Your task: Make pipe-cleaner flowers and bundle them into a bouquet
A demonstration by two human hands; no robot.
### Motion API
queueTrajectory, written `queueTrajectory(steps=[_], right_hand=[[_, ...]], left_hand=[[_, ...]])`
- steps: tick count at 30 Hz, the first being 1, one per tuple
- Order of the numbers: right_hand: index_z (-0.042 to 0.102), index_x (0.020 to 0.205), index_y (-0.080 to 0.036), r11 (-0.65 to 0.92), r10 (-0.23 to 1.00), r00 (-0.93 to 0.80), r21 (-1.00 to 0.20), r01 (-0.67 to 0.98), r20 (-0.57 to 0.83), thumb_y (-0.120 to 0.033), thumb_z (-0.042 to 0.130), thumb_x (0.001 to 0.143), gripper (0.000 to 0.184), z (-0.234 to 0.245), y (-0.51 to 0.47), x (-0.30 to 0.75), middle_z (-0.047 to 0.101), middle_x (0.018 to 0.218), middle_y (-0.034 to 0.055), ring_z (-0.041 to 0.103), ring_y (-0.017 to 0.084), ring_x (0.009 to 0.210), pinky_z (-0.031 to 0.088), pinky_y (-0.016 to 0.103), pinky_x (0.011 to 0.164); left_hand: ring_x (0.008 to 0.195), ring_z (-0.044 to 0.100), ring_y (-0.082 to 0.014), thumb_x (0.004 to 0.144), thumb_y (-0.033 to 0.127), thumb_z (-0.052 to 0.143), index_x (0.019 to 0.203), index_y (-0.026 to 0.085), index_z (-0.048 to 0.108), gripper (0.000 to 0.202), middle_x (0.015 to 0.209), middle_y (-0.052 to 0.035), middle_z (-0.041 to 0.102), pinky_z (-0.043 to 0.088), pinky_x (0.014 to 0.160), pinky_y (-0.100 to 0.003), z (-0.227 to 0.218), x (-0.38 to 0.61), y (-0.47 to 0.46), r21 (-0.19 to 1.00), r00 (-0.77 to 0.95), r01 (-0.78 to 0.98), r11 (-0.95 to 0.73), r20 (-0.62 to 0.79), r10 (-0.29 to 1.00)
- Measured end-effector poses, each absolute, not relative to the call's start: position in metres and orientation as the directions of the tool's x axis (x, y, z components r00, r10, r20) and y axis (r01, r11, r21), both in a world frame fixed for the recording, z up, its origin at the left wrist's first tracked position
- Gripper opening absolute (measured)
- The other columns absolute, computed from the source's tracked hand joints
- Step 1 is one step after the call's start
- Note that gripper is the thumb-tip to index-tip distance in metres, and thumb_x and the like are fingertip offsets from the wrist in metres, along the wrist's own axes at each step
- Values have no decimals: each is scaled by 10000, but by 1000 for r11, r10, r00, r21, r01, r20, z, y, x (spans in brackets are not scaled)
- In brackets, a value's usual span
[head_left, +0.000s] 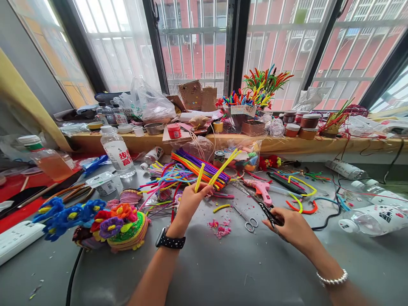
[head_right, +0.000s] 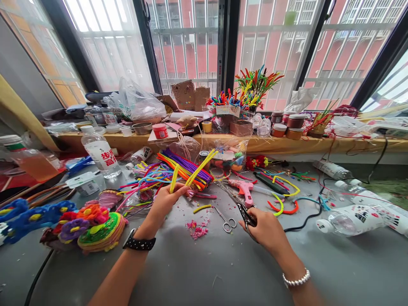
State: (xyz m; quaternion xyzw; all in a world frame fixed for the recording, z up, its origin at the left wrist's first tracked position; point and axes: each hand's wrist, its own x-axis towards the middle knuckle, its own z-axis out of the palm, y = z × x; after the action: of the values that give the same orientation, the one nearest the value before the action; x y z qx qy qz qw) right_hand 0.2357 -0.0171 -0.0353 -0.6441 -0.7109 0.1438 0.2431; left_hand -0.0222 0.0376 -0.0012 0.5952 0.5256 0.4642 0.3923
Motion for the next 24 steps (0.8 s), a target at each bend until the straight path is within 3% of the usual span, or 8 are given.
queueTrajectory(steps=[5,9,14,18,20,22,24], right_hand=[[567,668,-206,105,994,-94,-233,967,60,-383,521,662,183,-40,-16,247,613,590,41,554,214,560,335,260,472],[592,734,-201,69,998,-67,-162,984,16,-362,540,654,187,-46,-15,254,632,635,68,576,242,603,338,266,468],[630,719,-212,153,987,-159,-270,951,-1,-325,576,630,154,-51,-12,265,622,664,42,572,204,600,370,257,502],[655,763,-219,131,990,-141,-350,928,-3,-253,587,603,177,-44,-12,271,625,660,30,572,190,605,401,253,527],[658,768,-225,164,986,-165,-458,874,37,-305,566,643,175,-34,-14,264,636,678,35,575,188,617,422,262,563],[645,842,-237,224,975,-171,-643,732,144,-383,469,736,253,-22,-15,248,638,843,52,580,182,701,441,268,643],[613,925,-215,198,980,-108,-804,561,166,-432,443,748,327,-12,-11,225,624,851,61,584,168,654,458,269,609]], left_hand=[[581,552,-131,614,383,589,653,142,620,246,598,-15,631,383,563,-219,-1,-24,39,948,-74,289,-134,161,984],[594,556,-142,615,390,583,665,148,630,252,600,-18,637,379,572,-231,-4,-26,41,926,-102,352,-141,187,977],[607,565,-149,616,360,584,681,150,645,228,613,-22,648,385,580,-235,-4,-26,41,931,-101,349,-106,149,984],[595,551,-130,610,364,590,666,138,643,238,629,-29,645,386,567,-218,-5,-24,40,966,-36,233,-110,121,992],[503,487,-89,609,378,590,665,133,643,257,621,-25,630,343,478,-197,-4,-23,39,980,14,188,-71,69,998],[401,349,-42,603,390,592,665,127,641,275,587,-10,602,243,391,-183,-3,-22,37,987,92,162,8,-23,995],[372,232,-20,599,398,595,662,122,636,286,558,6,574,159,369,-182,-1,-20,34,986,184,143,81,-107,977]])
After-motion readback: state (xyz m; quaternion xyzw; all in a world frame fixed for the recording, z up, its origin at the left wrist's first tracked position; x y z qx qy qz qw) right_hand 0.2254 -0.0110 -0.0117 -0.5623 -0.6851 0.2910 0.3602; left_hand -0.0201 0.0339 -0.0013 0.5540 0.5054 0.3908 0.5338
